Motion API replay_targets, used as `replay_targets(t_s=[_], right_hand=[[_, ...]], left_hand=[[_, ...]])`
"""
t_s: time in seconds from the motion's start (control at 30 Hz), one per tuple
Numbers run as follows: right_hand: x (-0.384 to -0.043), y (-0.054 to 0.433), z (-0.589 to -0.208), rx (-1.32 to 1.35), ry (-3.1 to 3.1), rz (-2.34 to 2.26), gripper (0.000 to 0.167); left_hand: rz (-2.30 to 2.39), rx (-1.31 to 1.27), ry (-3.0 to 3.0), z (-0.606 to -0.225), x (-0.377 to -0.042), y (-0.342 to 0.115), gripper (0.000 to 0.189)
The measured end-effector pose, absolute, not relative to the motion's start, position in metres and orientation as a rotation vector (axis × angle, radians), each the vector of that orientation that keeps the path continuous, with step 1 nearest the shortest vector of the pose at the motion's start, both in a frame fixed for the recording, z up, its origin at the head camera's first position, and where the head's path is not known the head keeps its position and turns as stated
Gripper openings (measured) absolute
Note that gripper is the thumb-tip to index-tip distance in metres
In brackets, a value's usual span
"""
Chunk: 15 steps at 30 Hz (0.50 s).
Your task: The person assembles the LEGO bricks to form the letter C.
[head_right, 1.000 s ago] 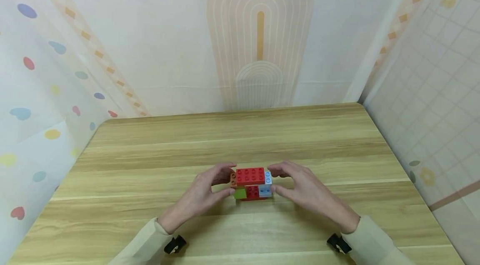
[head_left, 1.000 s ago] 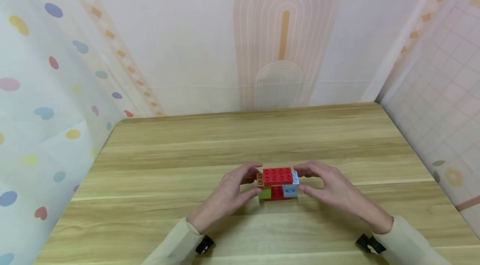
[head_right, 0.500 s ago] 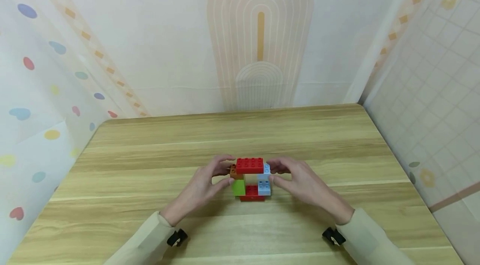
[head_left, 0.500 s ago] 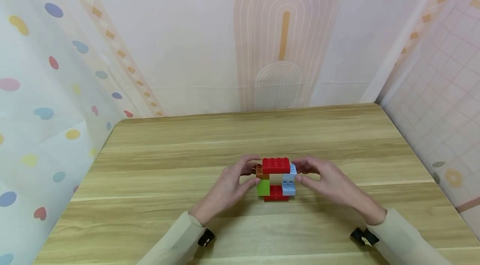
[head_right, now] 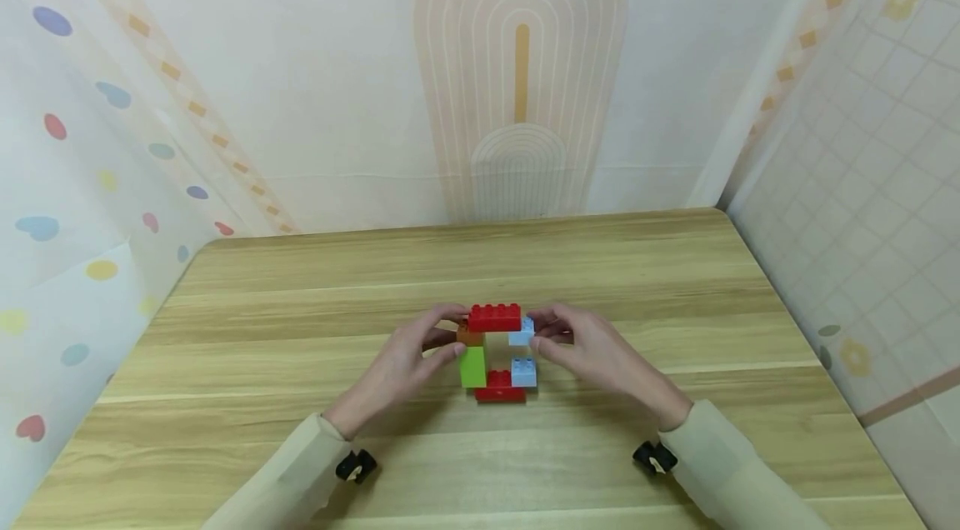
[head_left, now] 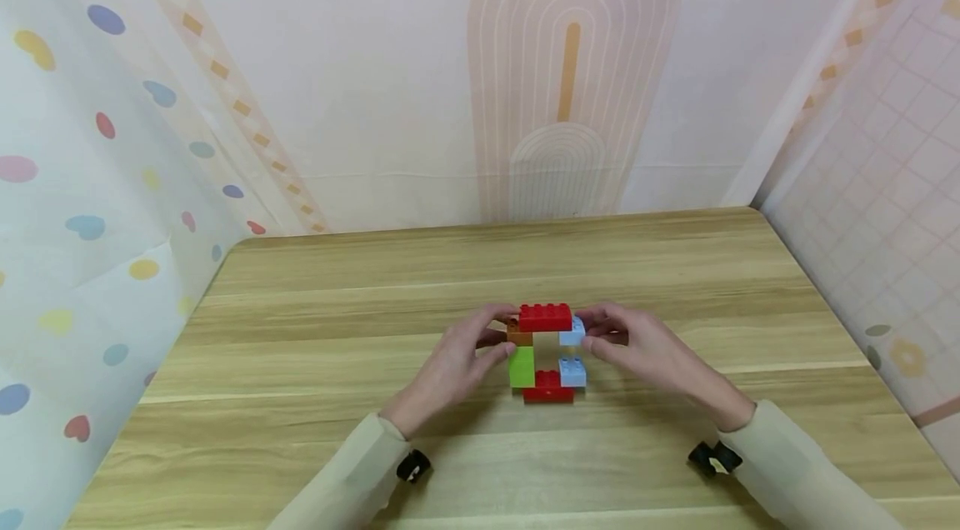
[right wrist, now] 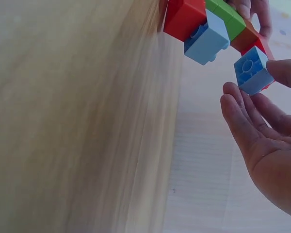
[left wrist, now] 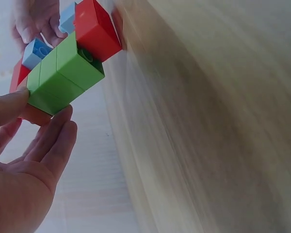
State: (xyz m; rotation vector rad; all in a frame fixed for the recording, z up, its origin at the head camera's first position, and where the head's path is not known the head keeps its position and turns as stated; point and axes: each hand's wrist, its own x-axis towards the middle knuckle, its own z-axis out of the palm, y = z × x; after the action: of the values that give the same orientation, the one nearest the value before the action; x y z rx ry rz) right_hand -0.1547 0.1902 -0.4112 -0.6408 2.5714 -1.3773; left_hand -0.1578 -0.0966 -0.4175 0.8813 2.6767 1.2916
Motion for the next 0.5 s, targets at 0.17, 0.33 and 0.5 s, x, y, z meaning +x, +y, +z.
replay_targets(t_s=[0.17,0.33,0.5], right_hand=[[-0.160,0.186,-0.414,-0.605,2.560,-1.361,0.041],[-0.166,0.183,-0.415,-0.620,2.580,-1.330,0.039],[-0.171,0.180,-0.415,-0.629,2.620,-1.291,0.035]], left_hand=[[1.269,0.822,2.682,-0.418,-0.161,-0.098,0.049],[1.275,0.769,2.654,-0.419,-0.165,-0.099,0.047],[1.290,0.736,2.615,-0.420,-0.170,-0.100,0.043]])
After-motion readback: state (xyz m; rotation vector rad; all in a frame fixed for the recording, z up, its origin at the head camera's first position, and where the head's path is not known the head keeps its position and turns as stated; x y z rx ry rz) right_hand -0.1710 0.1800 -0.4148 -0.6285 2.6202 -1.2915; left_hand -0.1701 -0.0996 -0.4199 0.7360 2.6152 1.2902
